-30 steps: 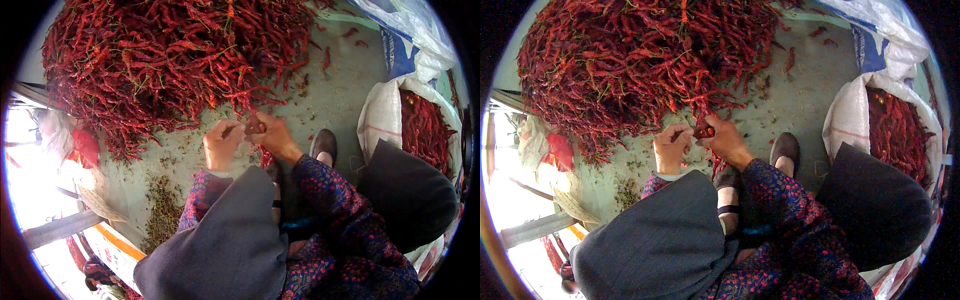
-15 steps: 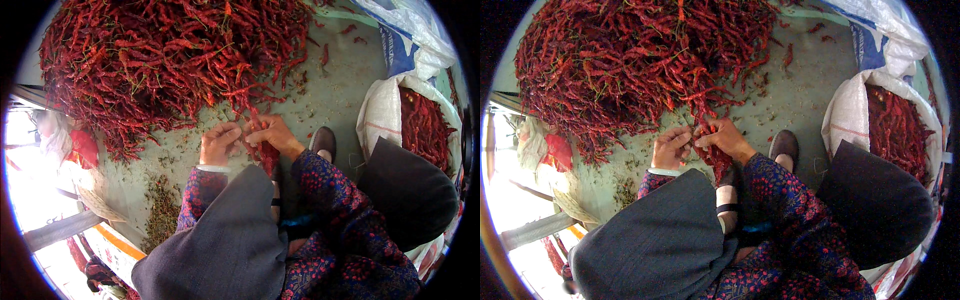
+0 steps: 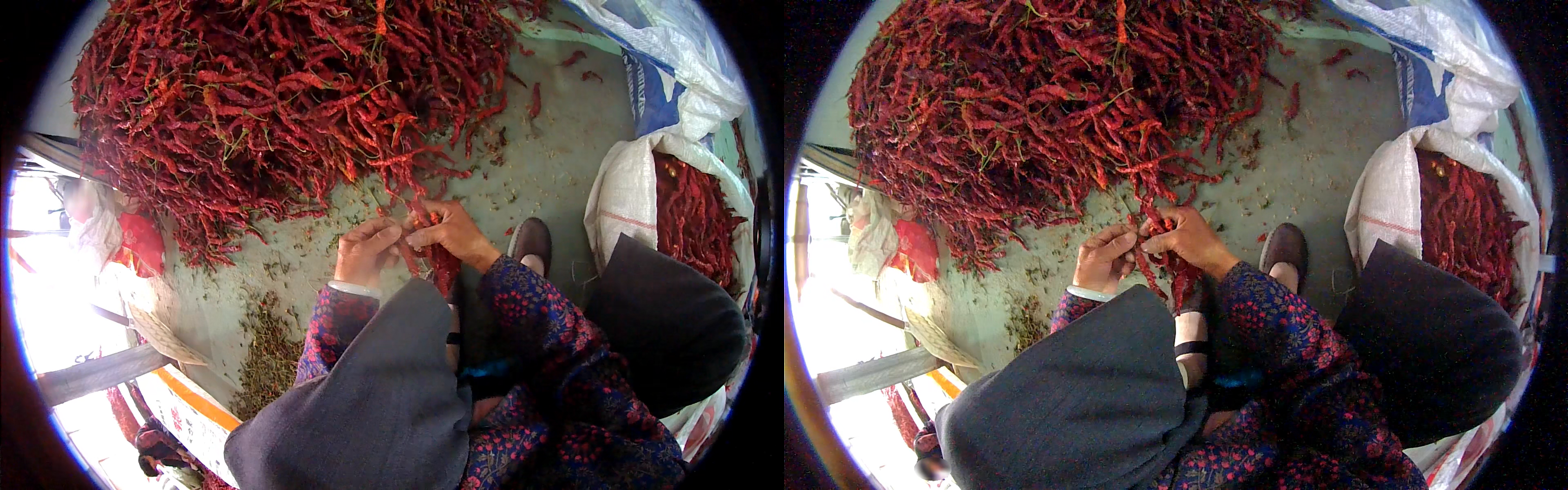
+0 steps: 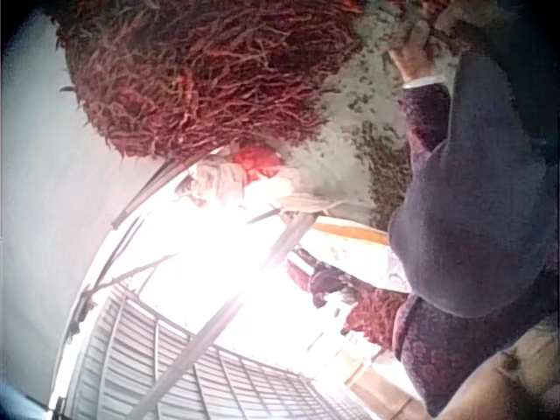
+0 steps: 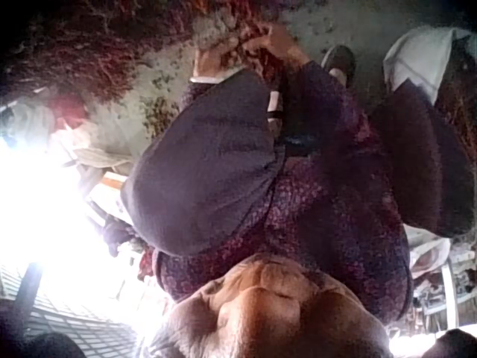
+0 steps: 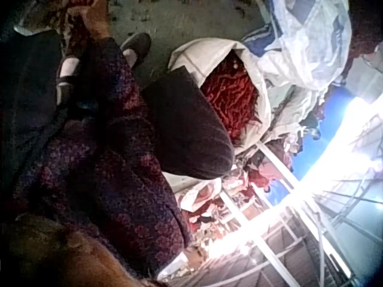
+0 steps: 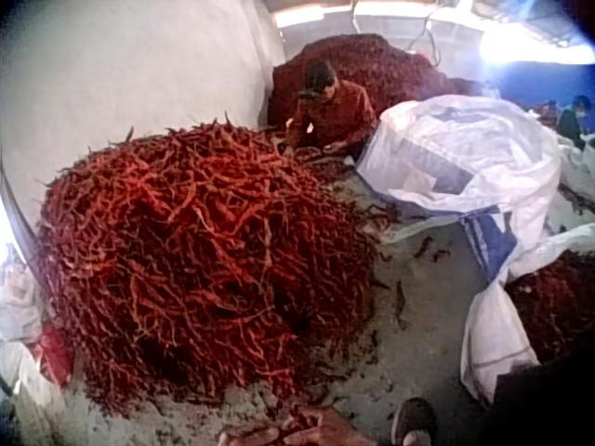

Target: The person sits on the floor and removes stems from dried red chili peppers by hand. They pick peppers from a large pile, pull off the stems, and place the de-stemmed peppers into a nearby sack.

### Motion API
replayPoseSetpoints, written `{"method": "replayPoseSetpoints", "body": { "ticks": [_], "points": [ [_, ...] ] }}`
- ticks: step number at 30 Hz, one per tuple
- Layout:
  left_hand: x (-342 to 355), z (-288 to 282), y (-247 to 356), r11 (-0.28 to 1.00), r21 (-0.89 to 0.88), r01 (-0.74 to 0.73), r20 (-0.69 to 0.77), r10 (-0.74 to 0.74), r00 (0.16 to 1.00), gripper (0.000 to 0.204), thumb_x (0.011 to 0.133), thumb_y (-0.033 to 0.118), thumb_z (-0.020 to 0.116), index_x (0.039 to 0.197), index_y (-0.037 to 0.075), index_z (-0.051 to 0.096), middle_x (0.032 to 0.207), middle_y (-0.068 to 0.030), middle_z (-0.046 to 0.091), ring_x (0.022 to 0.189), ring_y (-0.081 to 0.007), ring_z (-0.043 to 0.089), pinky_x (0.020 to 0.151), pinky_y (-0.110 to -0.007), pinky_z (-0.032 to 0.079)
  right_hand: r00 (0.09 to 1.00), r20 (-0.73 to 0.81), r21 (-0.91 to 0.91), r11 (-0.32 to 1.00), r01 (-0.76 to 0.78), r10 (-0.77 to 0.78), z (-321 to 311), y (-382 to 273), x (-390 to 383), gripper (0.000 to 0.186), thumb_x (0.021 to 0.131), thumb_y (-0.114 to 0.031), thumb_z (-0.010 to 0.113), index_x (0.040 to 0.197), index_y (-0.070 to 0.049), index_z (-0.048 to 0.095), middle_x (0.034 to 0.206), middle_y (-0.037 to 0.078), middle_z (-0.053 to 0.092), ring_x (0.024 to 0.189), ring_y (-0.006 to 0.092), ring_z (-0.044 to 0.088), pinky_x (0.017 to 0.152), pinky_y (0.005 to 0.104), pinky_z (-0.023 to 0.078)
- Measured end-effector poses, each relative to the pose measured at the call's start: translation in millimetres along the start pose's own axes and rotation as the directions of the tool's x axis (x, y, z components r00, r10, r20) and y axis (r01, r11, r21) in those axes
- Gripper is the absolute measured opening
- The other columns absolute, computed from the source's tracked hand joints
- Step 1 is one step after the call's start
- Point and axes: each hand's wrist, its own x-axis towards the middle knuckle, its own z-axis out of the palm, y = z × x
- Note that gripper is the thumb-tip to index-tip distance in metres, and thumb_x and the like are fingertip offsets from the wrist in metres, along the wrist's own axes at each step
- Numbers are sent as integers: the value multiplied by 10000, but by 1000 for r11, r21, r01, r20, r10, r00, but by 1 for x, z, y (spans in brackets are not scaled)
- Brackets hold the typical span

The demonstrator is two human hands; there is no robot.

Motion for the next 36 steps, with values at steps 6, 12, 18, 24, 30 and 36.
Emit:
{"method": "replayPoseSetpoints", "body": {
  "ticks": [6, 12, 18, 24, 30, 36],
  "points": [
    [-2, 5, 1, 972, 120, -202, -96, 214, 972, 104, 757, 65, 580, 823, -16, 580, 634, -47, 551, 481, -99, 488, 394, -208, 371, 998, -19, 62, 996, -58, 59, 4, -7, -1, 254, 663, -121, 671, 886, -25, 598, 778, 6, 595, 682, 80, 510, 644, 236, 417],
    [0, 9, -5, 907, 304, -291, -118, 339, 933, 111, 759, 71, 587, 820, -22, 578, 647, -44, 550, 496, -98, 491, 415, -219, 373, 993, -106, -463, 886, -8, -46, 19, -15, -4, 293, 639, -174, 660, 881, -21, 602, 724, 64, 602, 653, 71, 501, 627, 241, 416],
    [-1, 7, 9, 980, 171, -97, -8, 100, 995, 192, 787, 190, 576, 854, 16, 533, 614, -13, 501, 474, -77, 464, 413, -193, 340, 991, -90, -291, 954, 68, -98, 6, -1, 1, 200, 642, -151, 641, 770, -2, 604, 603, 27, 560, 574, 62, 477, 553, 238, 402],
    [6, -5, 11, 914, 369, -169, 196, 101, 975, 140, 788, 174, 580, 844, 63, 515, 569, 31, 452, 452, -37, 358, 374, -202, 231, 1000, -7, -189, 982, -26, 25, 6, 3, 3, 137, 648, -119, 653, 705, -8, 599, 588, 3, 547, 548, 50, 471, 506, 219, 382],
    [7, 3, 4, 463, 705, -537, 323, 464, 825, 170, 718, 92, 581, 866, 69, 500, 570, -12, 490, 483, -105, 474, 382, -251, 324, 993, -106, -205, 976, -73, 52, 12, 10, 0, 87, 644, -64, 599, 692, 7, 583, 587, 13, 546, 538, 74, 481, 496, 239, 388],
    [-7, 21, -5, -398, 769, -501, 635, 569, 523, 274, 559, 82, 555, 821, 78, 474, 567, -73, 440, 511, -241, 522, 402, -347, 401, 954, -268, -6, 990, -141, 134, 22, 21, -6, 85, 643, -29, 531, 699, 20, 571, 604, 46, 562, 541, 116, 498, 509, 276, 406]
  ]
}}
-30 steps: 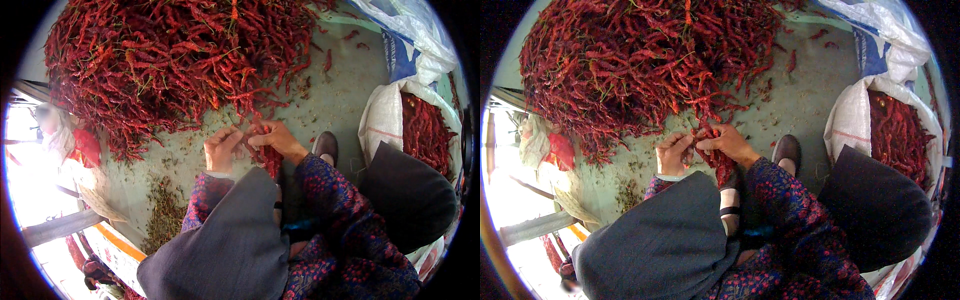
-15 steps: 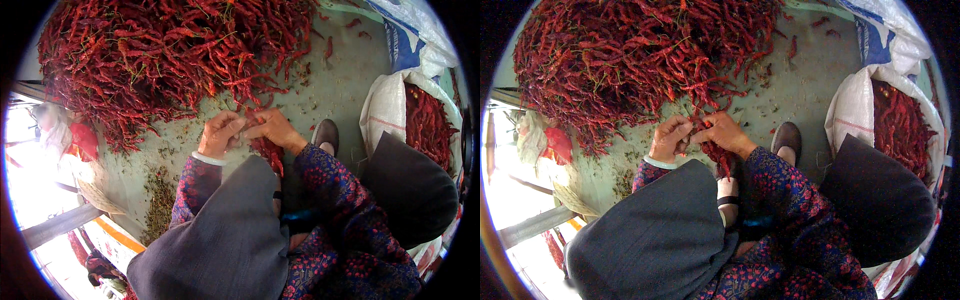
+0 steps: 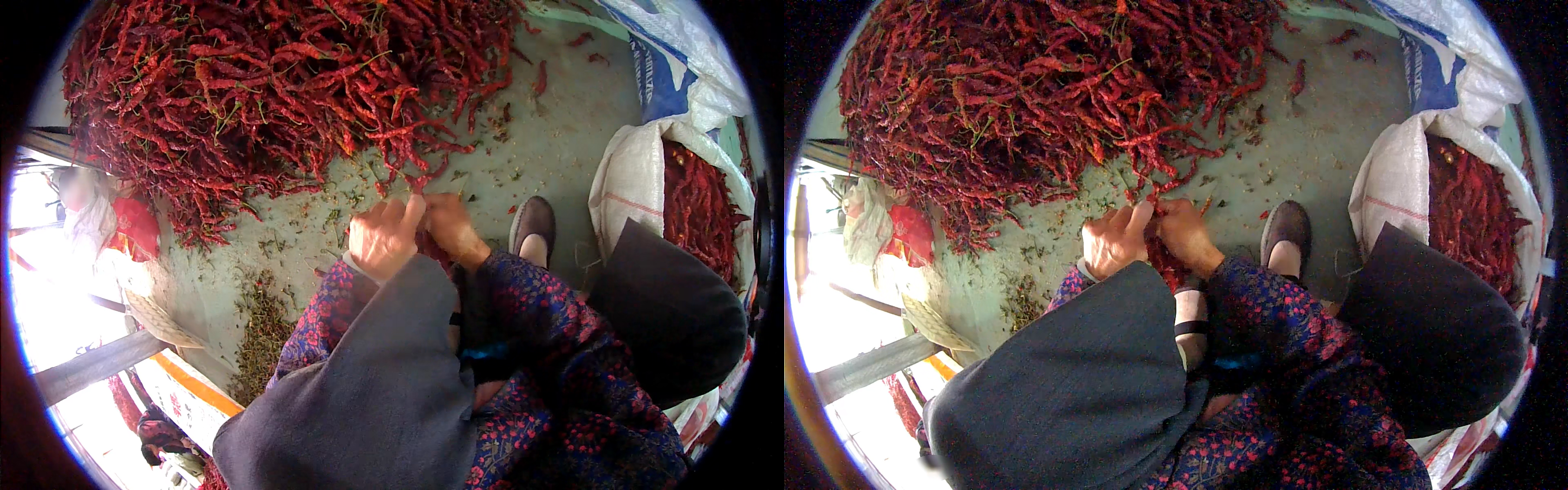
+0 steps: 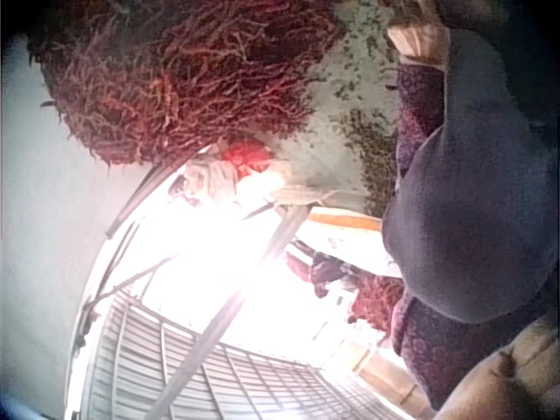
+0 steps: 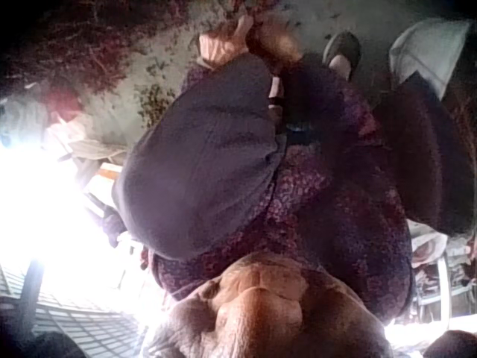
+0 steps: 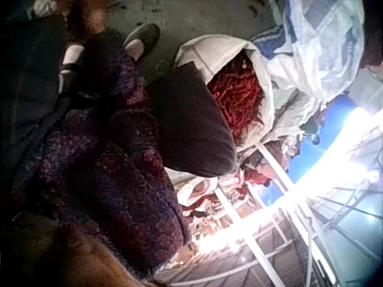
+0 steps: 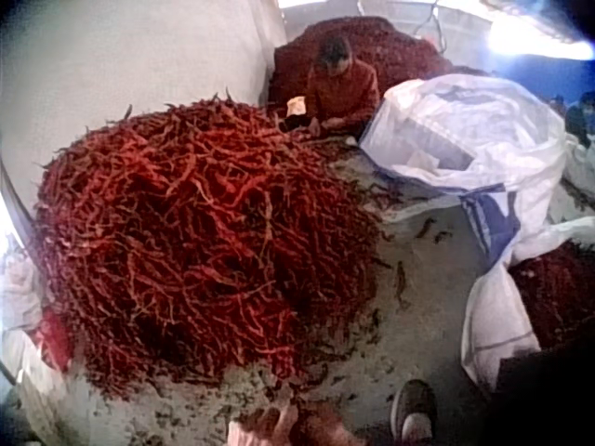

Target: The person sits on the floor and removes stems from dried red chili peppers by hand. They pick peppers from a large pile, pull off the stems, and place the de-stemmed peppers into a nearby sack.

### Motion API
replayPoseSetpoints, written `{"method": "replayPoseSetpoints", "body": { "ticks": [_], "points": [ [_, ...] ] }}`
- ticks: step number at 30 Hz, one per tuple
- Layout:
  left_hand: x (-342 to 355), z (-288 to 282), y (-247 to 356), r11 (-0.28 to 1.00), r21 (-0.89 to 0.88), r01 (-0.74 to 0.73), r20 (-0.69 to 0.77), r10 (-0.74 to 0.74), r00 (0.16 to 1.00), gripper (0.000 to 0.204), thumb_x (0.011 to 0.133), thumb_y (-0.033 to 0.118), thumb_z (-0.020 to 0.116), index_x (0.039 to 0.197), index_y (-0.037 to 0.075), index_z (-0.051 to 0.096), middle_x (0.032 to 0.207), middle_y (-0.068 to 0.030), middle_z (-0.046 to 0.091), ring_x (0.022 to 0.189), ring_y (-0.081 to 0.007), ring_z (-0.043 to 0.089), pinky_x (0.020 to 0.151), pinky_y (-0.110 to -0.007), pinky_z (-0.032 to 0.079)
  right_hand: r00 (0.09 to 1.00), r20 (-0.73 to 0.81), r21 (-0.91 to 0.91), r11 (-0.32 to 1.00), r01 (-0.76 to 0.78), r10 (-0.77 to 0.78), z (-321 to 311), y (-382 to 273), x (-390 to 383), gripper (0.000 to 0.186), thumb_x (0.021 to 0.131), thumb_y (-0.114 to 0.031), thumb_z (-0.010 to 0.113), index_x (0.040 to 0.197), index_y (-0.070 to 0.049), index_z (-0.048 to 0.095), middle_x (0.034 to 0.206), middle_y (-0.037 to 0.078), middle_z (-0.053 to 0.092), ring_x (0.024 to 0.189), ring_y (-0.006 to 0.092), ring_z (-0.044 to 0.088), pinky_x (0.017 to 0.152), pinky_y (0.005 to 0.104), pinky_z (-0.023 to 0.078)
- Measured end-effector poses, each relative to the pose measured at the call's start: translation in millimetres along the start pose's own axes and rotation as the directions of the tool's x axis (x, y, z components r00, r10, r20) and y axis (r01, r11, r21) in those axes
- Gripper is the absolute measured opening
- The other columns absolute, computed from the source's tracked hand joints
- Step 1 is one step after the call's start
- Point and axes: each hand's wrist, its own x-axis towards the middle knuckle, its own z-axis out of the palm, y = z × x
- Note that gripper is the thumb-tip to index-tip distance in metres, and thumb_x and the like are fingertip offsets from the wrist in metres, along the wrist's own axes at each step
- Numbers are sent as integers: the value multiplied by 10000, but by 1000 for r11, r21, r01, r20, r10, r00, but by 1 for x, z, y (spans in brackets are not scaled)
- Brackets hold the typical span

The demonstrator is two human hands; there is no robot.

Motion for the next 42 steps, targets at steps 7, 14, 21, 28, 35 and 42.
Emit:
{"method": "replayPoseSetpoints", "body": {
  "ticks": [7, 14, 21, 28, 35, 42],
  "points": [
    [-24, 20, -9, 224, -859, 460, 100, -808, 580, 158, 677, -40, 531, 788, 71, 528, 516, 36, 423, 403, -69, 367, 349, -219, 273, 913, 42, -457, 804, 379, -406, 25, -5, -21, 98, 680, -74, 553, 747, -7, 530, 684, 154, 554, 569, 200, 550, 521, 289, 423],
    [-13, 3, -11, -504, -756, 418, 626, -744, 235, 168, 712, -25, 520, 843, 78, 526, 527, 43, 415, 409, -47, 343, 353, -193, 243, 892, 107, -320, 835, 448, -438, 27, 12, -17, 176, 679, -137, 632, 760, -10, 541, 604, 91, 551, 524, 161, 526, 494, 288, 409],
    [-5, -1, -5, 85, -891, 446, 265, -700, 663, 124, 797, 99, 537, 900, 32, 554, 564, 0, 488, 466, -55, 423, 396, -198, 319, 995, 8, 400, 912, -94, 100, 13, -24, -14, 105, 690, -85, 618, 749, -15, 566, 600, 35, 549, 503, 115, 513, 483, 251, 418],
    [-7, -3, -3, 478, -673, 565, 270, -553, 788, 136, 814, 83, 512, 925, 22, 562, 609, -34, 535, 498, -85, 475, 449, -231, 386, 997, 28, 443, 893, -79, 75, -2, -8, -1, 95, 685, -91, 612, 734, -18, 575, 611, 38, 553, 490, 116, 511, 460, 238, 412],
    [-13, -14, -13, 940, -232, 249, 215, -200, 956, 114, 749, 88, 527, 849, 46, 562, 668, -152, 546, 576, -305, 532, 514, -355, 426, 992, 118, 124, 991, -54, 39, -4, -19, -2, 87, 685, -66, 598, 734, -6, 558, 577, 43, 531, 476, 113, 508, 442, 249, 414],
    [-9, -57, -27, 849, -512, 129, 432, 125, 893, 127, 746, 135, 546, 794, 18, 562, 650, -125, 556, 603, -280, 564, 520, -336, 427, 909, 409, -17, 997, -79, 79, -2, -27, -13, 149, 631, -77, 652, 750, 4, 616, 624, 8, 563, 547, 64, 490, 510, 218, 399]
  ]
}}
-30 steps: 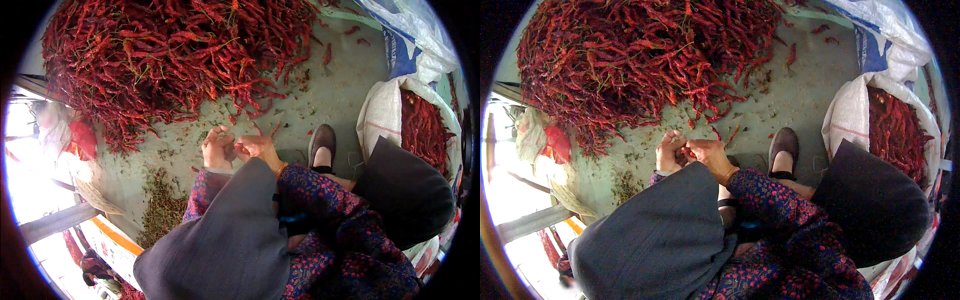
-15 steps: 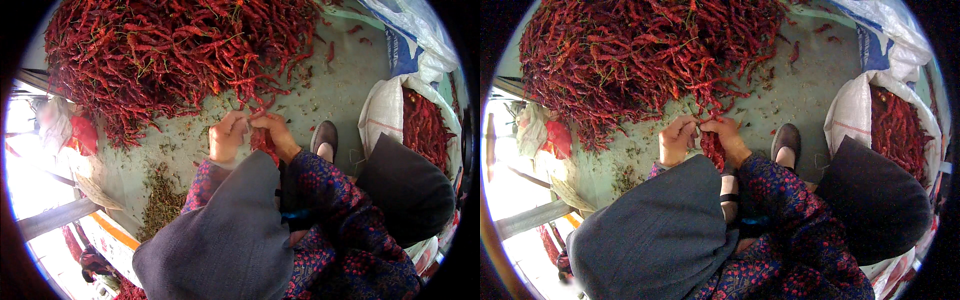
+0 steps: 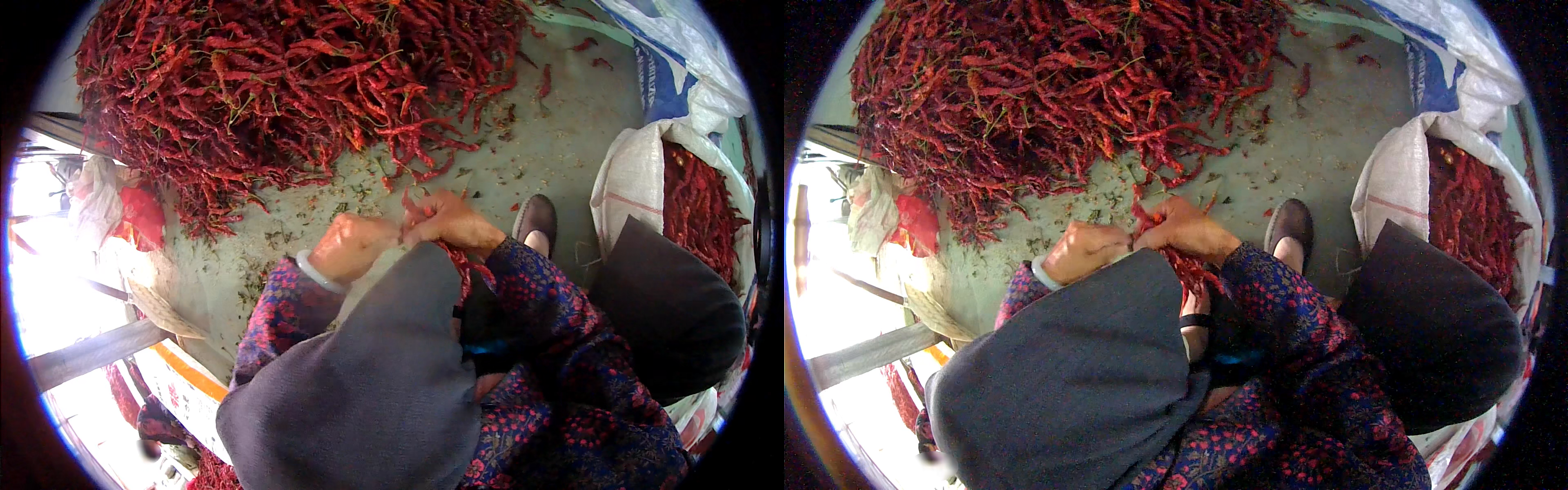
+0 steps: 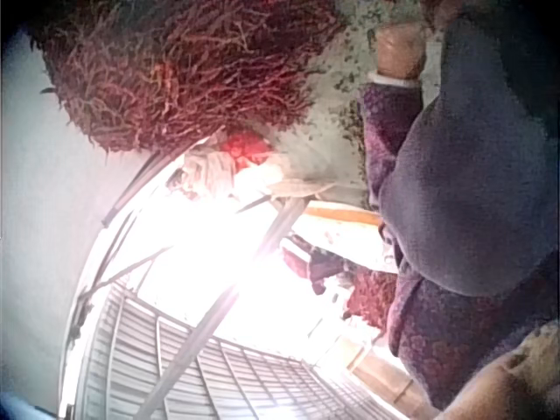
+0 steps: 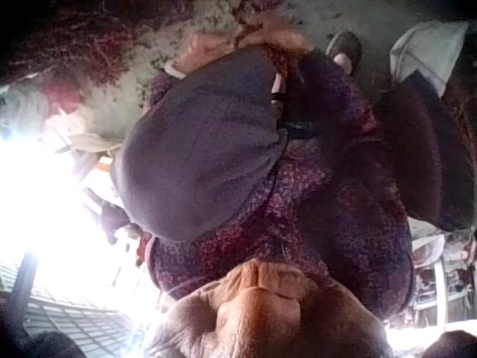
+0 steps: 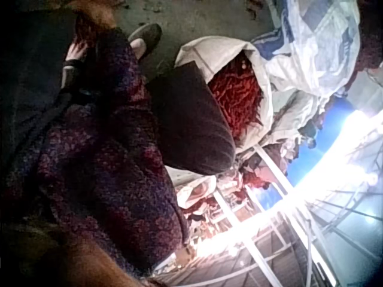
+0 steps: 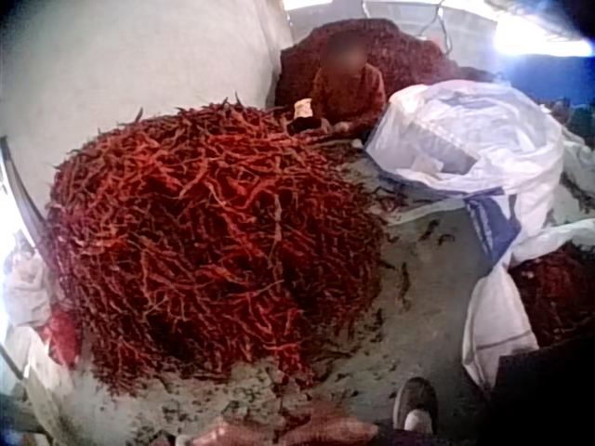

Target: The person sits on the floor and removes stems from dried red chili peppers by hand. They pick peppers from a large pile, pull off the stems, and place the de-stemmed peppers into a nearby sack.

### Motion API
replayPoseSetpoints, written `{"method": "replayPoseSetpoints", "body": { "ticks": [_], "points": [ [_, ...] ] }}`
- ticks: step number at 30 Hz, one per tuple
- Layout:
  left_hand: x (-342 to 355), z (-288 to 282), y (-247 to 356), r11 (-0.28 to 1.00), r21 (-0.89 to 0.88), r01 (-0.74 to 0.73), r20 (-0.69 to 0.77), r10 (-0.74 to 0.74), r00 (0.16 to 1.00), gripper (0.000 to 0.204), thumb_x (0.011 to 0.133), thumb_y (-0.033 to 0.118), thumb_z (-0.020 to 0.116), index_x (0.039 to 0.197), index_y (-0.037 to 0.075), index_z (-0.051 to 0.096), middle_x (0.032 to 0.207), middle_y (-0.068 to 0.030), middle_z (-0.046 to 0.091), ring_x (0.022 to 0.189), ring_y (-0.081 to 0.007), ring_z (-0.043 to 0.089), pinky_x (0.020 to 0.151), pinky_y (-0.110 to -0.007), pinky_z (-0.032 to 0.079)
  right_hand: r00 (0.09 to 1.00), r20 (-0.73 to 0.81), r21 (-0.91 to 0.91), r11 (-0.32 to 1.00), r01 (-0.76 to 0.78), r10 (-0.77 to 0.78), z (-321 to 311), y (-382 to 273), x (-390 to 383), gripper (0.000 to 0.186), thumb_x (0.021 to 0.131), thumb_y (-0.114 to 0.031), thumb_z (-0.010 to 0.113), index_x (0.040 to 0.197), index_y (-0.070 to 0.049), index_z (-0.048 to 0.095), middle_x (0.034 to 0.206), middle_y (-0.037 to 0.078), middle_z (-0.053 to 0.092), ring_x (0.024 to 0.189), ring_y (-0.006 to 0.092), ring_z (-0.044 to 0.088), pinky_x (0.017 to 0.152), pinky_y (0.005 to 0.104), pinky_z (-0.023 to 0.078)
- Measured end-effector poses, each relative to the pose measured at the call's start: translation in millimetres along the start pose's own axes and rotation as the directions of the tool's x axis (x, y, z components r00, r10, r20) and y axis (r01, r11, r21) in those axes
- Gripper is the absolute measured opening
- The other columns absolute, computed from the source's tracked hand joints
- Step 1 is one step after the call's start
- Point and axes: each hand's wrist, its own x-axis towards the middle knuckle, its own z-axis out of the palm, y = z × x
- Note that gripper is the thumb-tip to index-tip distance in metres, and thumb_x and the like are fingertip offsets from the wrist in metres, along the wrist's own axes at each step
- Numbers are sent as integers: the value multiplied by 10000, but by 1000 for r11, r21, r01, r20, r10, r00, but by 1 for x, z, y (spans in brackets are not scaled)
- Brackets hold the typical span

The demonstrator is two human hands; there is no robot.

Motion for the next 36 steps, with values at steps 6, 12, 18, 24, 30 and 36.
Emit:
{"method": "replayPoseSetpoints", "body": {
  "ticks": [6, 12, 18, 24, 30, 36],
  "points": [
    [-33, -11, 1, 760, -593, 266, 276, -119, 954, 188, 743, 147, 584, 768, -38, 572, 678, -145, 578, 576, -227, 582, 500, -295, 415, 927, 308, -68, 966, 248, -216, 19, -4, -8, 155, 646, -105, 661, 771, -21, 624, 659, -10, 572, 618, 56, 491, 603, 212, 403],
    [-89, 17, 4, 454, -849, 269, 76, -399, 914, 241, 770, 200, 525, 799, -26, 603, 637, -22, 558, 541, -81, 475, 463, -222, 349, 965, 47, 551, 812, 192, -259, -19, -17, -8, 85, 693, -37, 576, 775, -28, 556, 659, 58, 558, 544, 117, 509, 537, 220, 421],
    [-223, 60, -35, 616, 96, 782, 157, -785, 599, 277, 685, 276, 562, 689, -1, 573, 608, -76, 541, 550, -177, 497, 476, -306, 360, 942, -164, 665, 673, 324, -291, -58, -19, 1, 168, 738, -86, 585, 891, -33, 543, 703, 37, 542, 631, 116, 502, 588, 209, 425],
    [-166, 53, -24, 660, 240, 712, -145, -700, 699, 332, 600, 351, 600, 579, 25, 544, 578, -130, 525, 558, -274, 519, 490, -391, 371, 912, -187, 676, 626, 389, -365, -82, -8, -1, 183, 734, -207, 643, 752, -130, 477, 668, -51, 439, 655, 94, 412, 603, 205, 374],
    [2, 35, -73, 762, 600, 243, -210, -143, 967, 302, 818, 136, 417, 1104, 114, 510, 1026, -153, 536, 873, -326, 535, 699, -450, 447, 866, -357, 640, 583, 500, -350, -89, 2, 9, 202, 771, -254, 606, 704, -129, 463, 664, -38, 452, 664, 104, 446, 592, 229, 402],
    [76, 65, -87, 756, 623, 201, -255, -47, 966, 358, 636, 35, 537, 970, 160, 567, 940, -95, 433, 805, -251, 550, 553, -339, 507, 928, -270, 706, 602, 373, -257, -89, 3, 4, 132, 780, -186, 590, 757, -83, 511, 668, 4, 507, 634, 120, 505, 544, 243, 412]
  ]
}}
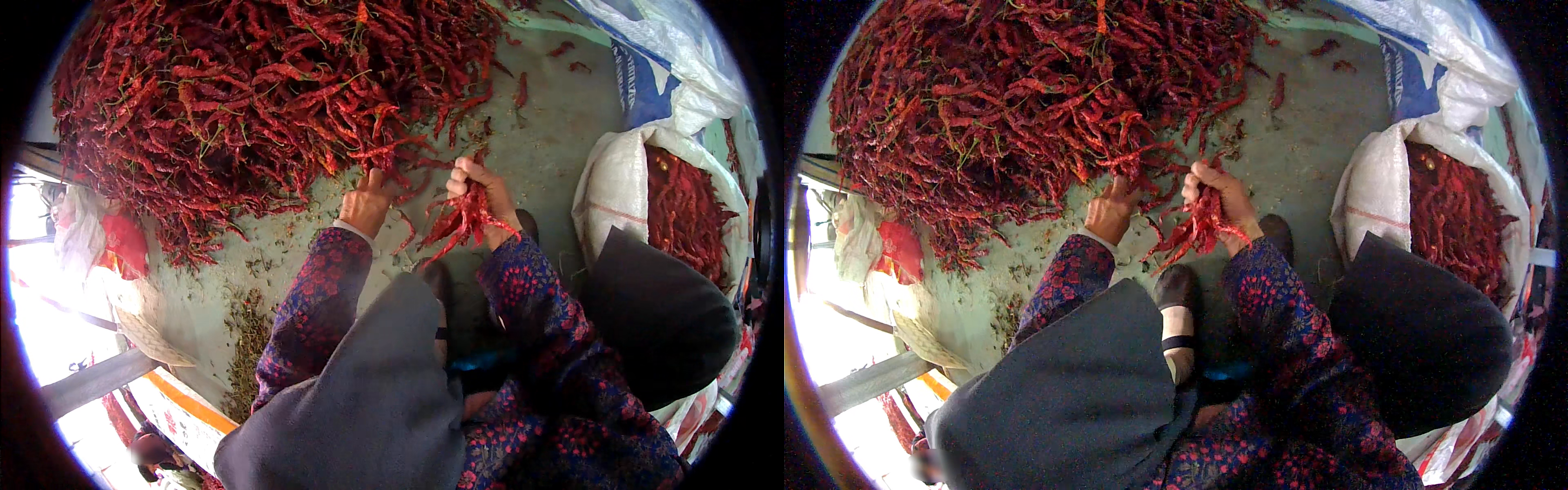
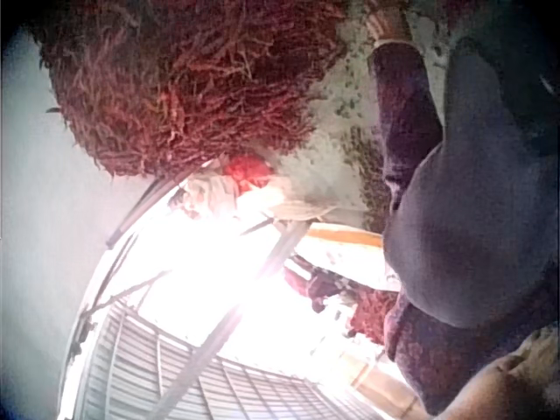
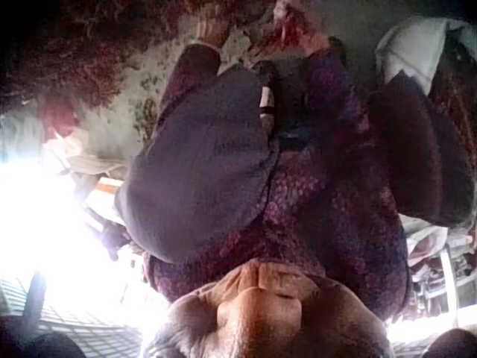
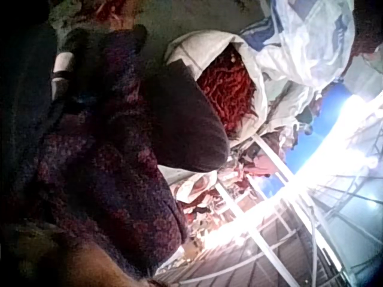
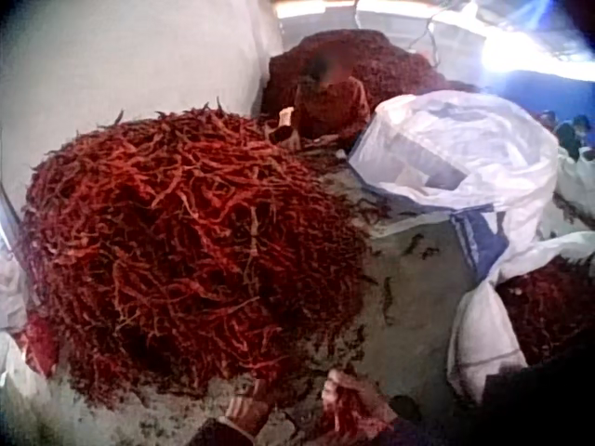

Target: The person sits on the floor and removes stems from dried red chili peppers by hand. They pick peppers from a large pile, pull off the stems, and place the de-stemmed peppers into a nearby sack.

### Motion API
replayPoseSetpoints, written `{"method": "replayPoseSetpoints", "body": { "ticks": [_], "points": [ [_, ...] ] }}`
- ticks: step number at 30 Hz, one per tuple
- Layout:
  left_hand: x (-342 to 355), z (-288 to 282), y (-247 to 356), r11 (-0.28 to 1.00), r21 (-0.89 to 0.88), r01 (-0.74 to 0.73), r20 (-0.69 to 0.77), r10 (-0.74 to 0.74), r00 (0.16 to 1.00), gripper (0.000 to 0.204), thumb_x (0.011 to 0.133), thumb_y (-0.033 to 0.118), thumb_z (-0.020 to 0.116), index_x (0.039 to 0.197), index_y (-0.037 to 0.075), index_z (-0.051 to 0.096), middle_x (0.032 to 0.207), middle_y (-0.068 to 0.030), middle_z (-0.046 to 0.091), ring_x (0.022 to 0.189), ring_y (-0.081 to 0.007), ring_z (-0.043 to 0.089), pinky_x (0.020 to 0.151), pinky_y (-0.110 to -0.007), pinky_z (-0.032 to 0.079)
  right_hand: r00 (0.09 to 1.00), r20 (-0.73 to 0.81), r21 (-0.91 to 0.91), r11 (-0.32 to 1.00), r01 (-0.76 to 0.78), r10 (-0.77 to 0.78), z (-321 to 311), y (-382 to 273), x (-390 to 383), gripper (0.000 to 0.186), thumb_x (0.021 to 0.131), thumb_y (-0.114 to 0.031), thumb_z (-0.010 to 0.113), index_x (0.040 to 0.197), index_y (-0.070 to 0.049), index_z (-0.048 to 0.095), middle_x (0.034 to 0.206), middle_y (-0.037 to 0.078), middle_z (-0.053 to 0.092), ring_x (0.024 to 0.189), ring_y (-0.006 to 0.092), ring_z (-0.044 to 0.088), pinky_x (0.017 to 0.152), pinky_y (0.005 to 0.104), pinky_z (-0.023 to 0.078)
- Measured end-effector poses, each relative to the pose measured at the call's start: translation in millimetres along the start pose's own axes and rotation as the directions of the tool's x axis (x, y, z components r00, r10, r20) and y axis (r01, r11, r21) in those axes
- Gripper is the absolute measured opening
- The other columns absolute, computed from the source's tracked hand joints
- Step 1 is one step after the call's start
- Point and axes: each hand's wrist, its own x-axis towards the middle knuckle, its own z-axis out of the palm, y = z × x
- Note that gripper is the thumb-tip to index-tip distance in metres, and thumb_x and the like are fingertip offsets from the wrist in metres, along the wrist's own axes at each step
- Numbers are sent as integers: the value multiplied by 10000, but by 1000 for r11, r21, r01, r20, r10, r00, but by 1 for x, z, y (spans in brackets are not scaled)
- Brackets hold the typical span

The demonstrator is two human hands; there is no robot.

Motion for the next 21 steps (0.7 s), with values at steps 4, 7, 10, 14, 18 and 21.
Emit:
{"method": "replayPoseSetpoints", "body": {
  "ticks": [4, 7, 10, 14, 18, 21],
  "points": [
    [-1, 18, -2, 999, 32, -26, 80, 23, 997, 315, 655, 39, 535, 946, 150, 576, 930, -105, 441, 805, -260, 553, 571, -346, 505, 999, -50, -205, 978, -30, 20, 6, 4, -2, 101, 760, -138, 600, 770, -63, 532, 680, 43, 540, 575, 113, 508, 510, 223, 399],
    [-14, 17, -12, 998, -63, 12, -11, -13, 1000, 250, 668, 57, 541, 905, 127, 580, 899, -103, 469, 764, -261, 562, 569, -350, 498, 998, -46, -376, 926, 25, -45, 19, 5, -3, 86, 736, -95, 602, 759, -48, 534, 723, 77, 577, 576, 120, 523, 518, 223, 409],
    [-24, -8, -17, 985, -153, 84, -10, -87, 996, 205, 664, 73, 546, 864, 106, 576, 835, -91, 501, 708, -259, 568, 559, -355, 486, 992, -48, -649, 759, 57, -115, 48, 2, -10, 99, 703, -77, 604, 758, -30, 537, 786, 83, 607, 613, 122, 542, 561, 242, 434],
    [-28, -60, 2, 976, -207, -69, -53, 59, 997, 166, 651, 76, 548, 816, 83, 558, 777, -81, 515, 660, -252, 567, 539, -353, 474, 864, 430, -892, 26, 452, -262, 46, 38, -4, 201, 676, -120, 606, 845, -40, 533, 818, 118, 603, 683, 263, 577, 629, 349, 455],
    [-45, -69, 15, 975, -186, -123, -106, 104, 989, 154, 655, 40, 523, 809, 50, 520, 790, -106, 510, 670, -255, 564, 545, -352, 474, 876, 479, -825, -370, 426, -59, 41, 55, -13, 188, 668, -75, 600, 819, -54, 490, 759, 107, 578, 701, 292, 567, 591, 349, 453],
    [-50, -71, 17, 965, -246, -94, -103, 70, 992, 152, 658, 33, 515, 809, 33, 501, 794, -125, 503, 664, -270, 561, 553, -360, 476, 910, 408, -884, -282, 374, -73, 42, 59, -13, 221, 668, -91, 606, 853, -50, 492, 730, 106, 578, 662, 308, 559, 578, 364, 446]
  ]
}}
